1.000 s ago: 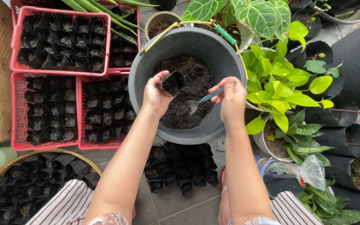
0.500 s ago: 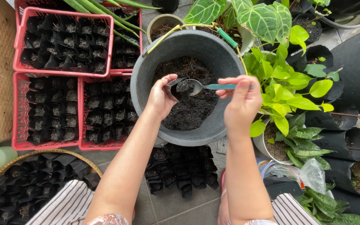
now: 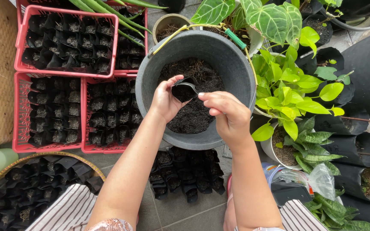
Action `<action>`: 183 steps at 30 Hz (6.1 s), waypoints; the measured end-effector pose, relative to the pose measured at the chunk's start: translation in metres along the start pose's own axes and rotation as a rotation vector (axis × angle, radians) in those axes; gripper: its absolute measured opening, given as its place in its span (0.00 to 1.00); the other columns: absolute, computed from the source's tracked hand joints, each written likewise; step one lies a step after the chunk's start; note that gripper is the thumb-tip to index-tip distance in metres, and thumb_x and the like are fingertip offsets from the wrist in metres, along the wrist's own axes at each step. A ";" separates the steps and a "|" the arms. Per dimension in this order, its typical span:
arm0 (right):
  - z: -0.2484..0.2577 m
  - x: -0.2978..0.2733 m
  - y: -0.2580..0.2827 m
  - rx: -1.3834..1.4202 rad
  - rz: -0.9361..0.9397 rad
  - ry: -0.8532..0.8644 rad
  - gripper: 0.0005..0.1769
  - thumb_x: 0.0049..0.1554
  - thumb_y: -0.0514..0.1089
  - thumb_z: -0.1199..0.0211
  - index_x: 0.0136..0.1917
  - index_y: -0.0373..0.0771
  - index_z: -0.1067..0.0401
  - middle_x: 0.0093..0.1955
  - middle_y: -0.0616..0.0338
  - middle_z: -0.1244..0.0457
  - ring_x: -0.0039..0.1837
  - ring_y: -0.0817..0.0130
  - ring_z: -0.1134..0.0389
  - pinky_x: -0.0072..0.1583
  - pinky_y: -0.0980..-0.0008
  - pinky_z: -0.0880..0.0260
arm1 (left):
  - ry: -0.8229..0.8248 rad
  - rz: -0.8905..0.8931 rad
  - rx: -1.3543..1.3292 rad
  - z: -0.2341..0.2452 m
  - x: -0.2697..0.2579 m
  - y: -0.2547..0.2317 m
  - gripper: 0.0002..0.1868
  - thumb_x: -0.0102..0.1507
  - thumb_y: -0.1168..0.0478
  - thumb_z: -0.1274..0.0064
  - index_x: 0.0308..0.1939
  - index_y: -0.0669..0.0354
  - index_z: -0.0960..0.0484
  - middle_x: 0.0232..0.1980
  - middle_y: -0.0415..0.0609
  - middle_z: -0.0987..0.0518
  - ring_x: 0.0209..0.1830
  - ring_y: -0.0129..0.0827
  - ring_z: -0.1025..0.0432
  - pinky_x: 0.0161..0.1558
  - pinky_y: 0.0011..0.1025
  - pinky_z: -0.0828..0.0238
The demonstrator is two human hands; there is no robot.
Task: Filling small plastic nursery pots with soil using a spoon.
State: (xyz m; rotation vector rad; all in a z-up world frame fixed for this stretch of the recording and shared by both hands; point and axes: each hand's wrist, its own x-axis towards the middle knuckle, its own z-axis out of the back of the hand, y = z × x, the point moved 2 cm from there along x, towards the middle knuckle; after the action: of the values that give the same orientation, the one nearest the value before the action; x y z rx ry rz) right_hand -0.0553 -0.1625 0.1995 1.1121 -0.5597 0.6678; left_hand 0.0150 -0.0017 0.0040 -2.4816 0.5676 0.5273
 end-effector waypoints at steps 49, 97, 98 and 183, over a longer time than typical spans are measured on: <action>-0.019 -0.087 -0.106 -0.085 -1.055 0.527 0.15 0.67 0.43 0.49 0.46 0.41 0.22 0.35 0.47 0.29 0.38 0.62 0.26 0.44 0.66 0.23 | -0.113 -0.171 -0.024 0.011 0.008 0.002 0.17 0.61 0.55 0.60 0.50 0.53 0.22 0.45 0.44 0.17 0.41 0.39 0.21 0.41 0.51 0.17; 0.035 0.015 0.081 -0.346 0.315 0.574 0.06 0.67 0.40 0.45 0.52 0.35 0.29 0.48 0.48 0.33 0.50 0.48 0.29 0.48 0.55 0.23 | 0.039 0.142 0.170 -0.028 -0.044 0.026 0.23 0.64 0.51 0.63 0.59 0.51 0.25 0.56 0.57 0.22 0.46 0.54 0.22 0.50 0.64 0.24; 0.043 0.013 0.093 -0.333 0.314 0.595 0.08 0.68 0.41 0.47 0.53 0.37 0.29 0.49 0.50 0.33 0.51 0.49 0.29 0.48 0.56 0.24 | 0.058 0.168 0.234 -0.038 -0.054 0.027 0.24 0.64 0.50 0.64 0.60 0.51 0.24 0.58 0.55 0.23 0.48 0.52 0.22 0.50 0.63 0.23; 0.074 -0.018 0.155 -0.152 -0.170 0.044 0.05 0.65 0.37 0.45 0.52 0.38 0.28 0.41 0.56 0.29 0.38 0.65 0.25 0.40 0.67 0.23 | 0.074 -0.016 0.209 -0.109 -0.187 0.030 0.26 0.65 0.55 0.67 0.62 0.59 0.25 0.49 0.54 0.21 0.46 0.42 0.24 0.51 0.41 0.21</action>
State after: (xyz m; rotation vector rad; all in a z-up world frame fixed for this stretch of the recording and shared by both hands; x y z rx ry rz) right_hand -0.1858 -0.1903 0.3083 0.9876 -0.4647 0.4932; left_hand -0.1288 -0.0344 0.1654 -2.3123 0.5996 0.3527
